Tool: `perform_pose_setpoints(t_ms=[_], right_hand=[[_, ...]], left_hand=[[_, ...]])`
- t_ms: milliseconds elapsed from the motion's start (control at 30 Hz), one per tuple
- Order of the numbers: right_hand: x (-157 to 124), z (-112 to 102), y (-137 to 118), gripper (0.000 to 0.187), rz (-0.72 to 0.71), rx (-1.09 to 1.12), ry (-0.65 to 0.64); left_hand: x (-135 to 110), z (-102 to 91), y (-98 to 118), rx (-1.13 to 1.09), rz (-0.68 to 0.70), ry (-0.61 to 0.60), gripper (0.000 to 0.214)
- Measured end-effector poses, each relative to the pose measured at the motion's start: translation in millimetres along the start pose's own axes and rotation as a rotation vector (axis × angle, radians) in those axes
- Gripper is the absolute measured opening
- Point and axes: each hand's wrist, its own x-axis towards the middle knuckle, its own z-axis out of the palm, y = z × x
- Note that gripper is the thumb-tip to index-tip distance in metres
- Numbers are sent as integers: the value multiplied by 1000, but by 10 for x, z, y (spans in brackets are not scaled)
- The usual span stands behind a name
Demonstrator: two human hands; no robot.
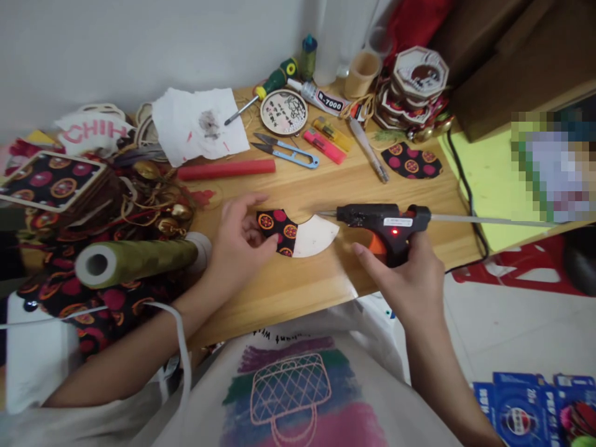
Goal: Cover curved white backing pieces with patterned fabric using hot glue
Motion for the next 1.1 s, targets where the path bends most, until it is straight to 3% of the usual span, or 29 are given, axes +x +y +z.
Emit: perform_pose_setpoints(t_ms=[100,333,600,767,967,1100], right_hand=[[-40,-13,-2,48,-9,-75,-45],[-85,37,1,42,-87,-104,-129],[-90,69,27,37,-131,-115,-130],[-96,67,42,37,-158,-134,-127],[-90,68,52,36,-152,-93,-128],[-87,49,53,37,-120,-73,-120]], left_hand=[[65,-9,53,-144,-86,-27,49],[121,-59,243,134,11,-181,24],[52,-57,224,390,149,-100,25],[43,-43,235,595,85,-90,37],[64,-32,320,730,21,-118,30],[92,-48,362,713,-99,-147,29]])
